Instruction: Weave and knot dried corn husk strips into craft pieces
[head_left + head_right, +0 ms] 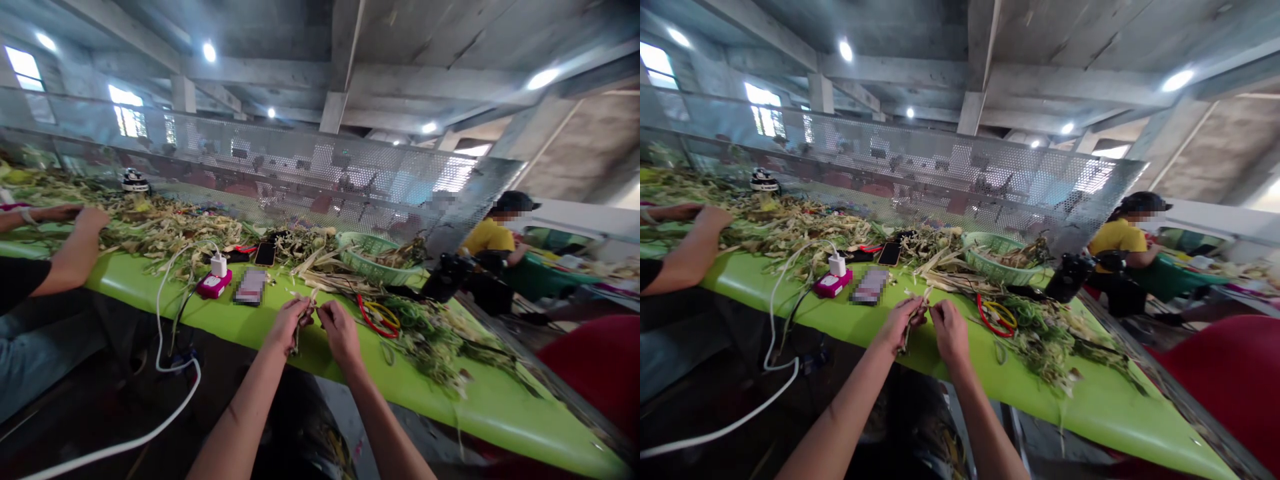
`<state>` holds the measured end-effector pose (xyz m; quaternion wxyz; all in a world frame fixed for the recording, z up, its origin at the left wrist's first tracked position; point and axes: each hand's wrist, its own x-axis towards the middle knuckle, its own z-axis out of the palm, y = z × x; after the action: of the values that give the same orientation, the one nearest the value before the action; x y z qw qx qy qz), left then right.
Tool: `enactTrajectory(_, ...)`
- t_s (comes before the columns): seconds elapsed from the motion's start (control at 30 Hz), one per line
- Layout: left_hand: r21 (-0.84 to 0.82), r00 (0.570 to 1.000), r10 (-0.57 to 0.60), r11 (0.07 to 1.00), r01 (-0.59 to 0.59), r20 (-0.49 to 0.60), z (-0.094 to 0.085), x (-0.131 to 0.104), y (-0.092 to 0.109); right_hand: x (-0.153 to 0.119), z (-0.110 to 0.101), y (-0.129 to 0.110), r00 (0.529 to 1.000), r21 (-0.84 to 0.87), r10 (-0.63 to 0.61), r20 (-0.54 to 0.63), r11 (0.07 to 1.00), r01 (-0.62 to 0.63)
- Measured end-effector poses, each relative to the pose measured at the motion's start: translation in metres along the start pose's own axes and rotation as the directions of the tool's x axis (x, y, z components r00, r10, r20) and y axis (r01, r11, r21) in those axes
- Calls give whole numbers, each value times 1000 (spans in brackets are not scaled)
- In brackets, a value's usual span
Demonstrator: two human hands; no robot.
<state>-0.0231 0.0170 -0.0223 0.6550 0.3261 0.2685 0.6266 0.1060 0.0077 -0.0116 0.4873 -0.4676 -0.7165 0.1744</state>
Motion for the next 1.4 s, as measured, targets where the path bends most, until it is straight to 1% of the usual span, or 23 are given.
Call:
enactTrajectory(0.1,28,1000,14,999,-14,0,-1,0,-2,4,-2,2,996,216,63,67,973,-76)
enactTrajectory(0.2,79,999,-5,997,1,46,1,-1,-2,8,-5,3,991,320,80,105,941,-110)
enactTrajectory(0.27,113,995,-28,993,17,92,2,-3,-2,11,-5,4,991,364,97,89,923,-123)
enactTrajectory(0.37,180,989,-45,984,19,143,3,-5,-1,12,-6,6,991,404,135,15,906,-129)
enactTrajectory(0.47,231,984,-55,973,15,169,3,-5,-2,12,-5,9,984,422,169,-62,898,-127)
enactTrajectory(0.57,260,977,-70,966,16,199,4,-5,-2,11,-5,10,975,431,198,-106,892,-134)
enactTrajectory(0.67,287,970,-73,958,3,232,6,-5,-2,11,-6,11,969,435,213,-125,890,-139)
enactTrajectory(0.8,353,980,-44,935,-29,196,6,-7,-1,13,-10,10,972,439,205,-113,888,-137)
enactTrajectory(0.87,434,979,15,895,-104,204,6,-9,0,13,-12,8,978,424,186,-90,896,-132)
enactTrajectory(0.97,576,962,77,787,-220,262,7,-9,1,14,-15,6,997,316,66,-46,948,-48)
enactTrajectory(1.03,646,959,80,723,-244,272,8,-8,1,14,-14,6,1000,252,2,-20,968,3)
enactTrajectory(1.07,664,959,76,706,-245,273,8,-8,0,14,-12,7,1000,244,3,-18,970,2)
enactTrajectory(1.13,665,955,59,705,-245,290,8,-7,0,15,-9,11,998,256,46,-33,966,-36)
enactTrajectory(1.27,606,935,3,761,-232,355,8,-8,-1,14,-5,18,988,308,127,-93,947,-93)
enactTrajectory(1.4,588,915,-36,776,-228,402,9,-10,1,12,-5,16,971,380,200,-132,915,-136)
